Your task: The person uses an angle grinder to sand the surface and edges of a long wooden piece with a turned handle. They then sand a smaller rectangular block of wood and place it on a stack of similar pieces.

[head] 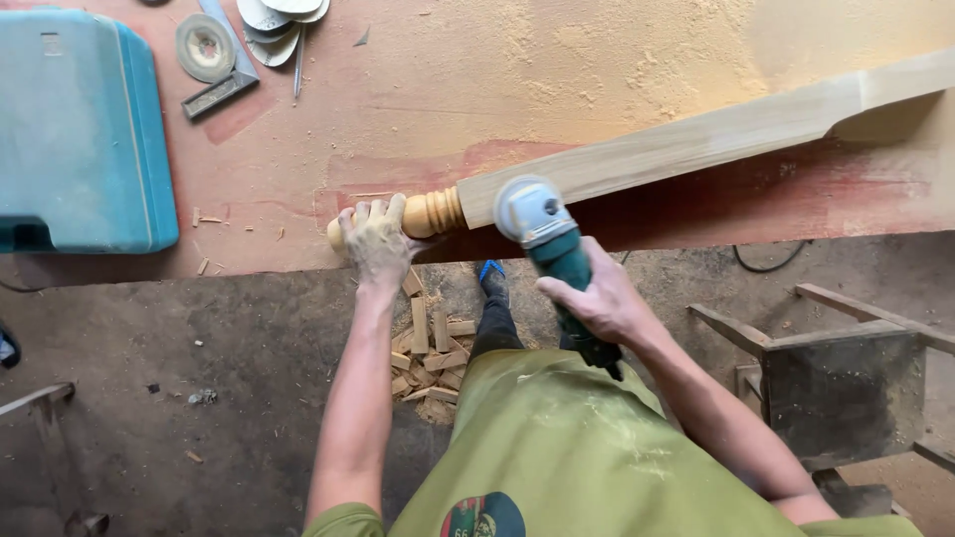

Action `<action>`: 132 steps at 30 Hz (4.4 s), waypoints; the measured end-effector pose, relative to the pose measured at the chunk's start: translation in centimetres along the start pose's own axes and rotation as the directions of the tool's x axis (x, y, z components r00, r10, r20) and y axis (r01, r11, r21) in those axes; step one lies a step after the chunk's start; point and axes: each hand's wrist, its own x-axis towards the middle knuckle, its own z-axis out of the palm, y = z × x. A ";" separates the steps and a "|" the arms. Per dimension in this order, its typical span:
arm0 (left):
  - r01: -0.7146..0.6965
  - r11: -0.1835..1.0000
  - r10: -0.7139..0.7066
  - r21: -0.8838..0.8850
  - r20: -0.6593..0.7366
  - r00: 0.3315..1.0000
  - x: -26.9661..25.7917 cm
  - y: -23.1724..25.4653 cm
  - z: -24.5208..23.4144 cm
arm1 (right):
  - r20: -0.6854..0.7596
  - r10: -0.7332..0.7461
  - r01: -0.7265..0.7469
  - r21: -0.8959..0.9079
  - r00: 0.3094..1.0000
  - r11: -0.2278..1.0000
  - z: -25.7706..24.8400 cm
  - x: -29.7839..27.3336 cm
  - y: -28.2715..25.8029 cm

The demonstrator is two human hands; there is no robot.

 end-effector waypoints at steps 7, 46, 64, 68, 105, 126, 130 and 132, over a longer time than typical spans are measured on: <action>-0.029 0.999 0.028 0.018 0.035 0.999 -0.1 0.1 -0.6 | 0.068 0.056 -0.051 -0.071 0.996 0.996 2.7 -0.7 -3.5; -0.089 0.995 0.094 0.041 -0.121 0.988 0.0 0.1 -2.2 | -0.168 0.098 -0.088 0.067 0.981 0.994 -7.1 -1.2 3.9; -0.103 0.988 0.123 0.119 -0.168 0.978 -0.2 -0.5 -1.3 | -0.276 0.112 -0.083 0.114 0.955 0.990 -12.6 -1.0 7.3; -0.100 0.987 0.122 0.122 -0.187 0.975 0.0 -0.4 -1.5 | -0.309 0.103 -0.064 0.132 0.946 0.989 -14.0 -1.1 7.5; -0.048 0.898 0.093 -0.437 0.082 0.992 3.1 10.4 -2.2 | -0.051 0.146 -0.144 0.048 0.988 0.988 -11.8 1.2 2.7; -0.012 0.882 0.071 -0.471 0.107 0.992 3.2 10.2 -2.6 | -0.165 0.153 -0.129 0.148 0.974 0.980 -18.5 0.6 4.8; -0.019 0.892 0.070 -0.451 0.096 0.993 3.2 10.1 -2.3 | -0.184 0.143 -0.114 0.157 0.972 0.981 -19.6 0.6 5.7; 0.008 0.893 0.047 -0.449 0.110 0.993 3.4 10.6 -3.1 | -0.194 0.127 -0.094 0.170 0.973 0.981 -20.3 0.6 6.1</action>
